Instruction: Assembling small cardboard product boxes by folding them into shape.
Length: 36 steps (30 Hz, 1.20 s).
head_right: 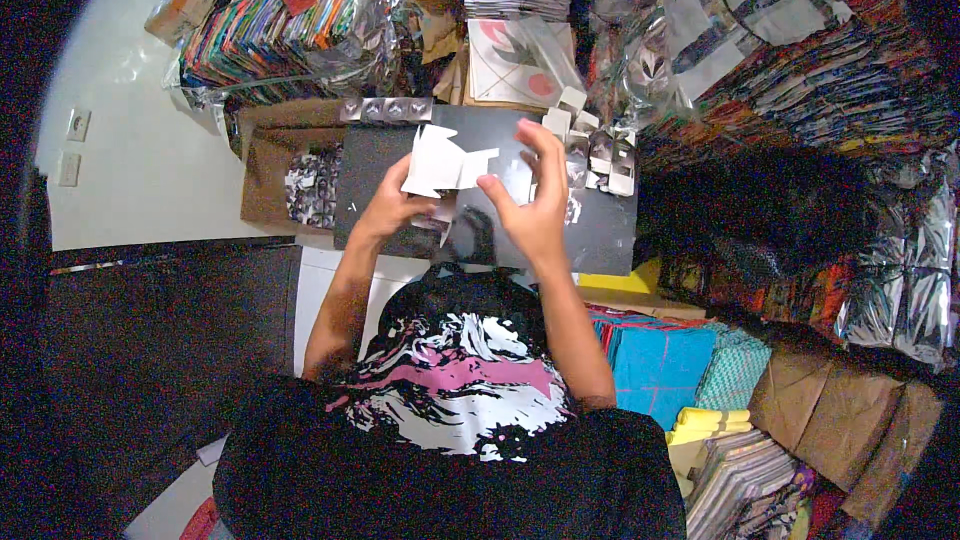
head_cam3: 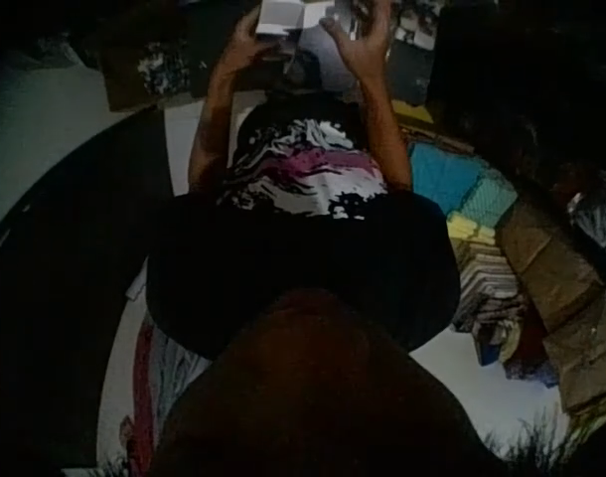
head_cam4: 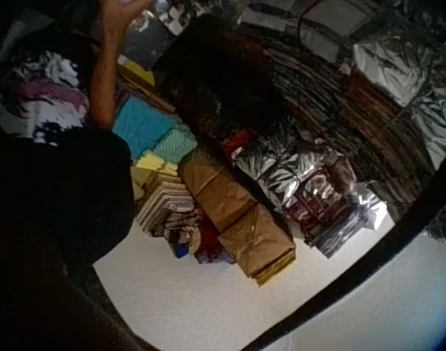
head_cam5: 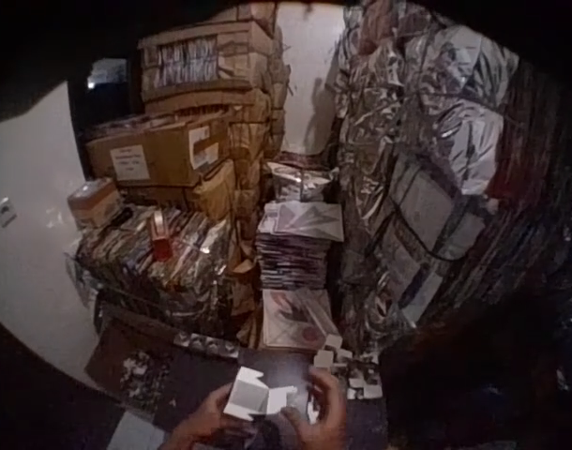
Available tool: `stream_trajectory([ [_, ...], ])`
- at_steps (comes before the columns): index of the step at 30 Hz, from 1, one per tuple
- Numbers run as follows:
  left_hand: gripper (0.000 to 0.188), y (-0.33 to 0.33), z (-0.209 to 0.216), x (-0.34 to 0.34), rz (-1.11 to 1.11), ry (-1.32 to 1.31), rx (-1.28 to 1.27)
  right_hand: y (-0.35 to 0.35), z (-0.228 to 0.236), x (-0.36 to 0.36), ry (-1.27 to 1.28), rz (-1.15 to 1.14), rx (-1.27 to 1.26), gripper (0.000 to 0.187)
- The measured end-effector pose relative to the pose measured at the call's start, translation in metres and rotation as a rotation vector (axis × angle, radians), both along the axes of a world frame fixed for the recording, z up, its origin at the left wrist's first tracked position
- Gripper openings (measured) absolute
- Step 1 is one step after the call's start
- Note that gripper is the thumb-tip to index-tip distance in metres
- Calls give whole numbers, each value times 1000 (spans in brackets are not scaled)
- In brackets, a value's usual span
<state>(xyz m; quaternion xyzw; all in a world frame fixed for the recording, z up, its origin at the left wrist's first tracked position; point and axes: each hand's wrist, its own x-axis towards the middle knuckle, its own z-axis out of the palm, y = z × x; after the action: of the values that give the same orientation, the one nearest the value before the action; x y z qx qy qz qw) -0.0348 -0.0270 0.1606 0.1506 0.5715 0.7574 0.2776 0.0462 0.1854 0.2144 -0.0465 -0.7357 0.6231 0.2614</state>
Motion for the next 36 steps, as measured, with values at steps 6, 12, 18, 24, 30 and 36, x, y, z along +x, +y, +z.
stream_trajectory([
  [6,85,7,-5,-8,-96,-82,140,16,2,-1,122,403,-90,71],
  [12,70,11,-15,5,1,-163,46,16,8,-3,124,115,244,31],
  [18,92,29,40,21,39,319,-258,12,35,-2,50,12,436,20],
  [24,83,25,21,24,-34,294,-156,13,32,-3,-57,203,345,14],
  [30,94,24,22,15,48,469,-267,9,25,2,-235,250,145,17],
  [36,107,30,5,34,321,509,-173,4,22,4,-225,120,206,20],
])
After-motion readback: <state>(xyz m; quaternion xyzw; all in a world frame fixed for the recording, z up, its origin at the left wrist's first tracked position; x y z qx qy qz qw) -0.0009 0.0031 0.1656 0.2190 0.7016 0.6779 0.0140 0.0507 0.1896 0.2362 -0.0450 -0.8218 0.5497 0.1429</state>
